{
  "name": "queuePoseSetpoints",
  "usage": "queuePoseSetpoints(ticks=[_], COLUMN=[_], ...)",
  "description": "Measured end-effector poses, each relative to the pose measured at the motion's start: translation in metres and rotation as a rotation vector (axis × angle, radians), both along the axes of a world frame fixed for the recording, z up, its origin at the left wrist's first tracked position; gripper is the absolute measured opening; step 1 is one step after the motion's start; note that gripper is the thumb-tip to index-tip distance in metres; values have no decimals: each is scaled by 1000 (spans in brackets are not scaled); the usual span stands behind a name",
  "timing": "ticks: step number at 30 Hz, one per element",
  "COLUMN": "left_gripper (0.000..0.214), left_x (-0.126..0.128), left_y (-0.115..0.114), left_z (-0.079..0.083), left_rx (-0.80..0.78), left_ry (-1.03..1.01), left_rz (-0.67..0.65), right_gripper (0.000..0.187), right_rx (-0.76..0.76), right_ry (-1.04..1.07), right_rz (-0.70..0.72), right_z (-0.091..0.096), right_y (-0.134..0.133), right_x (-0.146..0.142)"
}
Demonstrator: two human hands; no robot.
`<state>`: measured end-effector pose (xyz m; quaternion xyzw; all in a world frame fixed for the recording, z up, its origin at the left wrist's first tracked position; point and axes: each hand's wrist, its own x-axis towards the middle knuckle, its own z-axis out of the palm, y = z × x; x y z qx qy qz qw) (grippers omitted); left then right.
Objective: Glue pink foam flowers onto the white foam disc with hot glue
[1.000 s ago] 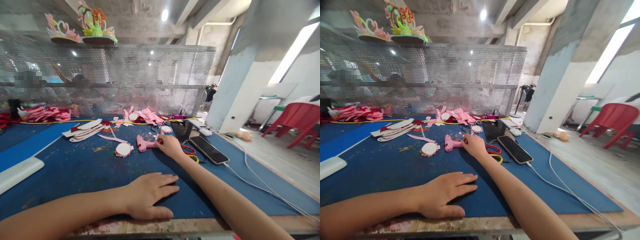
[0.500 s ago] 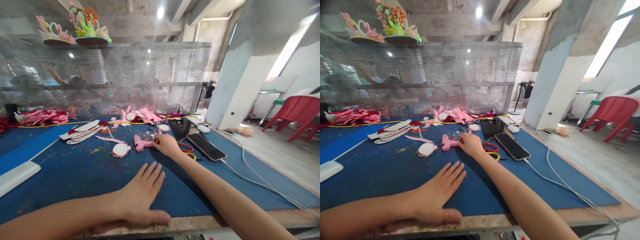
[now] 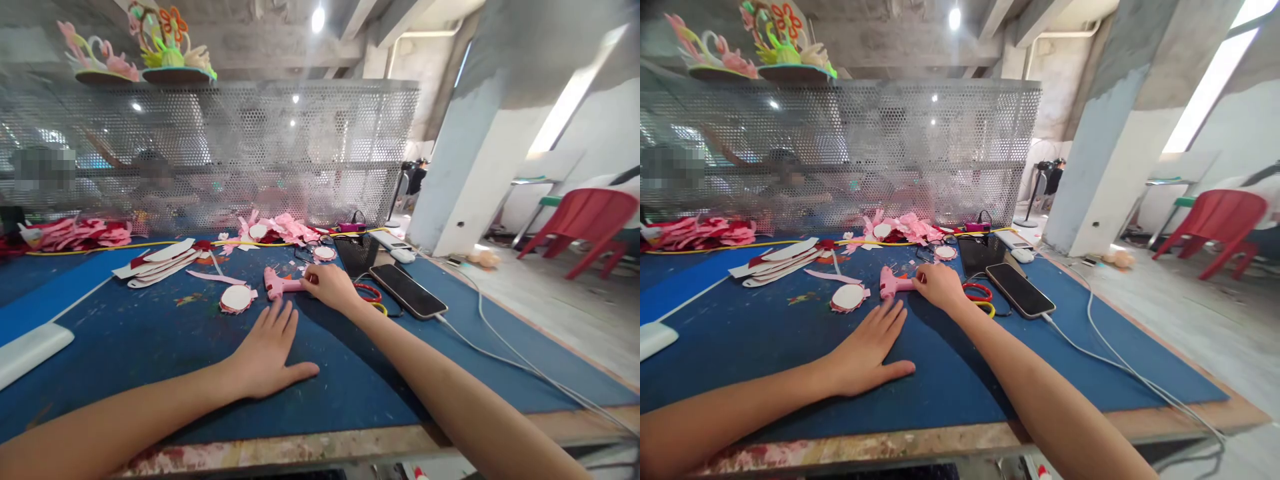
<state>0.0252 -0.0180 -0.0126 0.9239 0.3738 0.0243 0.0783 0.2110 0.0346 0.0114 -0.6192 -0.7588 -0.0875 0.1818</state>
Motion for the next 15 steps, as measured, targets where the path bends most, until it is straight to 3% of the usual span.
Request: queuePoseSetpoints(ticks=[4, 6, 11, 13, 15], left_gripper=[96, 91, 77, 72, 75], left_x=[5, 5, 4, 6, 10], left_y=[-13, -15, -11, -8, -5], left_z=[8, 12, 15, 12, 8], left_rx=[-60, -89, -185, -176, -115], left_ry=[65, 42, -63, -118, -143], left_rz=[-133, -270, -624, -520, -259], right_gripper=[20, 23, 39, 39, 40], right_rx=[33, 52, 291, 359, 375], right_ry=[-35, -92, -481, -494, -447], right_rz=[20, 78, 420, 412, 311], right_z=[1, 1, -6, -10, -12], right_y=[-12, -23, -46, -49, -48], right_x=[12, 28, 86, 107, 122])
